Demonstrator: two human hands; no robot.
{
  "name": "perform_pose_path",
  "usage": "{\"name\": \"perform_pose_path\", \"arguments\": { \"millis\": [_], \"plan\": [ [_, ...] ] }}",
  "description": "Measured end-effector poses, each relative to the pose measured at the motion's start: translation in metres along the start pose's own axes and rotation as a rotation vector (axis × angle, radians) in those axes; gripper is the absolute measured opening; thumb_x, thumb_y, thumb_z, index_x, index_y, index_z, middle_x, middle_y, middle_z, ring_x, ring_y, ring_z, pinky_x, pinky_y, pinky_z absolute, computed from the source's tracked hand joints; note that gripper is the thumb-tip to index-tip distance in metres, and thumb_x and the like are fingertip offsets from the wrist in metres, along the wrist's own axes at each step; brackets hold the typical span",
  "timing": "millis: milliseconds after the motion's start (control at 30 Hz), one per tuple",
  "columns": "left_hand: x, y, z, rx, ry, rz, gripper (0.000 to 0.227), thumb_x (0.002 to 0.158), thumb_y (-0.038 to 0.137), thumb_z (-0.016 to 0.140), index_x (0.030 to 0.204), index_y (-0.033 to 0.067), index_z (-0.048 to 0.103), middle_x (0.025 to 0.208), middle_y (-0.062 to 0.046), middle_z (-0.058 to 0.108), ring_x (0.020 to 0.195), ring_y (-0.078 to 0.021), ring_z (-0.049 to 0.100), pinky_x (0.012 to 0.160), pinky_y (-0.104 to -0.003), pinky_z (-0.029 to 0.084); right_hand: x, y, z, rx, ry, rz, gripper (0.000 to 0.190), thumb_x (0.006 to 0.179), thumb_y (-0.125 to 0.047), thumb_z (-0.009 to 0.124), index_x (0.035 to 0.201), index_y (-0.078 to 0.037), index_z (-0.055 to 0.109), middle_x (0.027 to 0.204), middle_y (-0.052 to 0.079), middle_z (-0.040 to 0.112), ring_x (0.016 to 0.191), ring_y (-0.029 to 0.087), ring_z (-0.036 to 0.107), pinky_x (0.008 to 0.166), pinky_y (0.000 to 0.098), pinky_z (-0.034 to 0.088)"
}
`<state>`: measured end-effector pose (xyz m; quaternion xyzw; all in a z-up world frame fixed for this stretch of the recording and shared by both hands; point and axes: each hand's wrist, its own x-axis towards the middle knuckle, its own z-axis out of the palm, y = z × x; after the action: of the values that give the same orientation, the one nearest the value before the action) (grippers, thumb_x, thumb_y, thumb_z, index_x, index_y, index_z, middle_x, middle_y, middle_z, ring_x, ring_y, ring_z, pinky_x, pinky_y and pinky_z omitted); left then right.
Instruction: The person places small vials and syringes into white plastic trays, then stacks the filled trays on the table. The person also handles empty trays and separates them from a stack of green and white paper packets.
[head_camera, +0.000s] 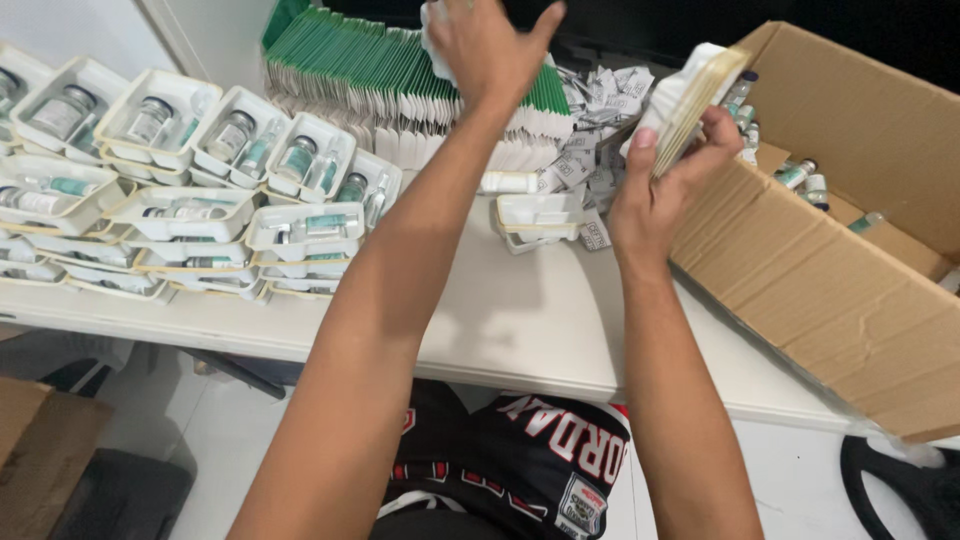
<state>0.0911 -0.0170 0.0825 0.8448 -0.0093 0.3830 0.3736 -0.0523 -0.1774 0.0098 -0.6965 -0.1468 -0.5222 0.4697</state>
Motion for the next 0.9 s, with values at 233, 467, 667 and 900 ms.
{"name": "perform_pose_path", "arguments": {
  "millis": [233,467,667,900],
  "plan": [
    [-0.008,-0.049,0.033,0.155,0.083,-0.038,0.084,0.065,0.043,0.090,0.139,0.0233,0.057,0.152,-0.020,0.036,0.134,-0.0496,0.042,0.106,-0.059,0.039,-0.001,0.005,-0.005,-0.197,0.059,-0.052,0.048,0.119,-0.035,0.060,0.144,-0.004,0.032,0.138,0.012,0.039,0.133,0.024,0.044,0.120,0.0421,0.036],
    [-0.047,-0.006,0.016,-0.498,-0.003,0.148,0.079,0.068,0.041,0.101,0.134,0.0186,0.063,0.148,-0.011,0.048,0.134,-0.0307,0.058,0.113,-0.045,0.053,0.005,0.009,0.000,0.212,0.076,0.257,0.068,0.107,-0.048,0.056,0.149,-0.009,0.019,0.137,0.016,0.044,0.119,0.025,0.053,0.097,0.0446,0.049],
    [-0.096,0.022,-0.033,-0.537,-0.093,0.781,0.090,0.063,0.023,0.103,0.143,0.0271,0.061,0.154,-0.008,0.041,0.147,-0.0328,0.042,0.125,-0.046,0.044,0.005,0.016,-0.003,0.315,0.070,0.257,0.074,0.116,-0.054,0.048,0.163,-0.011,0.010,0.162,0.020,0.036,0.151,0.028,0.043,0.126,0.0390,0.040],
    [-0.108,0.019,-0.043,-0.518,0.072,0.762,0.087,0.069,0.023,0.101,0.145,0.0294,0.059,0.151,-0.005,0.037,0.144,-0.0329,0.039,0.123,-0.044,0.043,0.003,0.005,0.001,0.673,-0.091,0.299,0.073,0.110,-0.056,0.054,0.156,-0.011,0.020,0.152,0.013,0.042,0.142,0.025,0.046,0.117,0.0420,0.047]
  ]
}}
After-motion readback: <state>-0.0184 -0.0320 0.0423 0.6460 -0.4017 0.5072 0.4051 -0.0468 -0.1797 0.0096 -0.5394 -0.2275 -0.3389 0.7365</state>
